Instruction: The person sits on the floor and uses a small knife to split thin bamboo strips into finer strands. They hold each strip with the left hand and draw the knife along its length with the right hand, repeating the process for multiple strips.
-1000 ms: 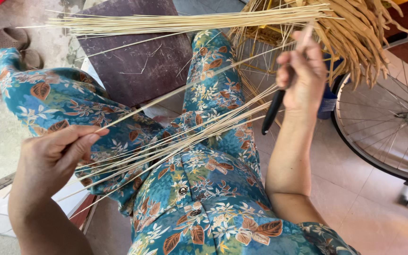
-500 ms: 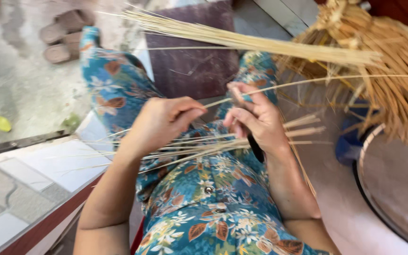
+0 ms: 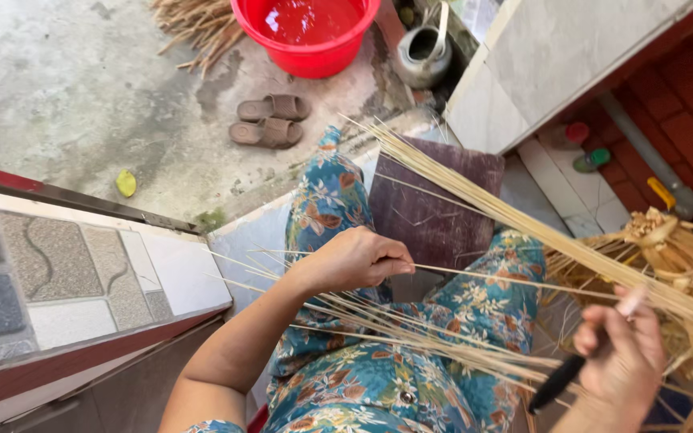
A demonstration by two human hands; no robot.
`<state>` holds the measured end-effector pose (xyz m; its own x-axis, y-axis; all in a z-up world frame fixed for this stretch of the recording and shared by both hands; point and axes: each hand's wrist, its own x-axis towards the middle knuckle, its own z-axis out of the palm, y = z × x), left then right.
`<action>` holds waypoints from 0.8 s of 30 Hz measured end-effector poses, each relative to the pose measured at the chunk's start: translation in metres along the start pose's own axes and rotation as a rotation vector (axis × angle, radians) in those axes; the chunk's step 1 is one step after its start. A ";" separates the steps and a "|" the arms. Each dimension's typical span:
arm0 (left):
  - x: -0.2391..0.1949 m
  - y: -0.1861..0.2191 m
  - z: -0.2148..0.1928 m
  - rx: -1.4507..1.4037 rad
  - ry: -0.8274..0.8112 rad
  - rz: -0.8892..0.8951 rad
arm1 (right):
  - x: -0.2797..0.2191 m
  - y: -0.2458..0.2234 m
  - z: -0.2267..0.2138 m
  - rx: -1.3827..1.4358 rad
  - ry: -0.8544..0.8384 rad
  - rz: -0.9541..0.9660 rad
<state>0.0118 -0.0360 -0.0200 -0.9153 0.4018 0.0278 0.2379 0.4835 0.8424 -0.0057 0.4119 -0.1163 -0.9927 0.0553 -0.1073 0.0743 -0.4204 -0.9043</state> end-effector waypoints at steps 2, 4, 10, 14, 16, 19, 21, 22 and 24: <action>-0.006 -0.004 -0.010 -0.030 -0.012 -0.010 | 0.004 0.000 -0.032 -0.033 0.027 -0.065; -0.013 -0.007 -0.017 -0.117 -0.064 -0.075 | 0.006 -0.005 -0.063 -0.039 0.045 -0.115; -0.013 -0.005 -0.030 -0.216 0.057 -0.238 | 0.012 -0.016 -0.078 -0.041 0.002 -0.083; 0.008 0.004 -0.006 -0.181 0.035 -0.188 | 0.008 0.009 0.017 -0.190 -0.136 0.140; 0.024 0.009 0.013 -0.116 -0.025 -0.142 | -0.013 0.021 0.071 -0.363 -0.225 0.245; 0.035 0.016 0.036 -0.073 -0.028 -0.040 | -0.026 0.027 0.132 -0.349 -0.310 0.361; 0.036 0.018 0.046 -0.015 0.008 0.008 | -0.028 0.021 0.147 -0.295 -0.312 0.337; 0.037 0.017 0.048 0.012 0.026 0.033 | -0.027 0.018 0.149 -0.287 -0.291 0.297; 0.034 0.013 0.047 0.001 0.018 -0.002 | -0.021 0.012 0.145 -0.258 -0.232 0.231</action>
<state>-0.0010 0.0198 -0.0336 -0.9216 0.3865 0.0354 0.2359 0.4853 0.8419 0.0021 0.2743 -0.0654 -0.9399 -0.2321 -0.2503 0.2898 -0.1550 -0.9445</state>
